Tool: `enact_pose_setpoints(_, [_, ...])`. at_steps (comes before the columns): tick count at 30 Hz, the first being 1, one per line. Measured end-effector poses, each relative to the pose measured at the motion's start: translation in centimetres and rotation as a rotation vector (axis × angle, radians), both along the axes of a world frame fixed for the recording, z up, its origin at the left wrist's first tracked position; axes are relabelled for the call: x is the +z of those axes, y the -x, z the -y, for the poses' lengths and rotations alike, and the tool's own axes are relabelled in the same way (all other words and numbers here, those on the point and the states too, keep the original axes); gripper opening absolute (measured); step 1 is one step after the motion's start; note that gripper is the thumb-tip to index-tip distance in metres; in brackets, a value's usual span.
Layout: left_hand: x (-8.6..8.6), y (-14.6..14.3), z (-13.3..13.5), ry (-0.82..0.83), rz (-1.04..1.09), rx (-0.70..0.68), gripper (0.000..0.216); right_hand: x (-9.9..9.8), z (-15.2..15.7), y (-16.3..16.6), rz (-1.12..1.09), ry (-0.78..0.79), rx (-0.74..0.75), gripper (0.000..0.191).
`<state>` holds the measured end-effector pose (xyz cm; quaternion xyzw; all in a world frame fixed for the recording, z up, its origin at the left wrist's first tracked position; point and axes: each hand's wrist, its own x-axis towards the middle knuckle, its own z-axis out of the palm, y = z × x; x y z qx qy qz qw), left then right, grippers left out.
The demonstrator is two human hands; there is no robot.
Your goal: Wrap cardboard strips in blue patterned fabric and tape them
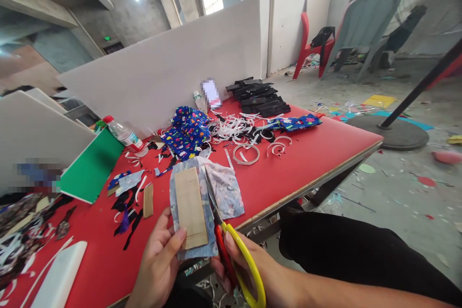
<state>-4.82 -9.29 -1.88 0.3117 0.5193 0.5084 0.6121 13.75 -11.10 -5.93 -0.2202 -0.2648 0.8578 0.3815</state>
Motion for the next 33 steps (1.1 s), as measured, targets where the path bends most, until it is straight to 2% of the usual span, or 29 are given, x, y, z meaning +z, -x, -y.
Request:
enact_pose_setpoints(8, [-1.1,1.3,0.8,0.012,-0.026,-0.059,0.070,1.6,-0.8,-0.9,0.071,-0.116,-0.045,0.070])
enact_pose_setpoints(12, [-1.3,1.2,1.0,0.005,-0.009,-0.082,0.069,1.4,-1.0,-1.0,0.093,-0.143,-0.037,0.070])
enact_pose_setpoints(17, [-0.8,0.5,1.0,-0.002,-0.006,-0.065,0.066,0.6,-1.1,-0.7,0.013,-0.127,-0.048,0.071])
enact_pose_setpoints(22, [-0.4,0.5,0.8,0.011,-0.013,-0.034,0.065,1.2,-1.6,-1.0,0.024,-0.013,-0.069,0.075])
enact_pose_setpoints(24, [-0.4,0.8,0.7,0.016,-0.021,-0.041,0.065,1.4,-1.9,-1.2,0.073,-0.011,-0.081,0.076])
enact_pose_setpoints(28, [-0.7,1.1,0.6,0.008,-0.013,-0.039,0.068,1.4,-2.4,-1.2,0.203,-0.114,-0.036,0.077])
enact_pose_setpoints(30, [-0.8,1.1,0.6,0.009,0.000,-0.020,0.072,1.4,-2.9,-1.2,0.367,-0.219,-0.040,0.077])
enact_pose_setpoints(33, [-0.6,0.9,0.2,0.010,0.010,0.048,0.078,1.8,-4.3,-1.9,0.724,-0.397,-0.100,0.076])
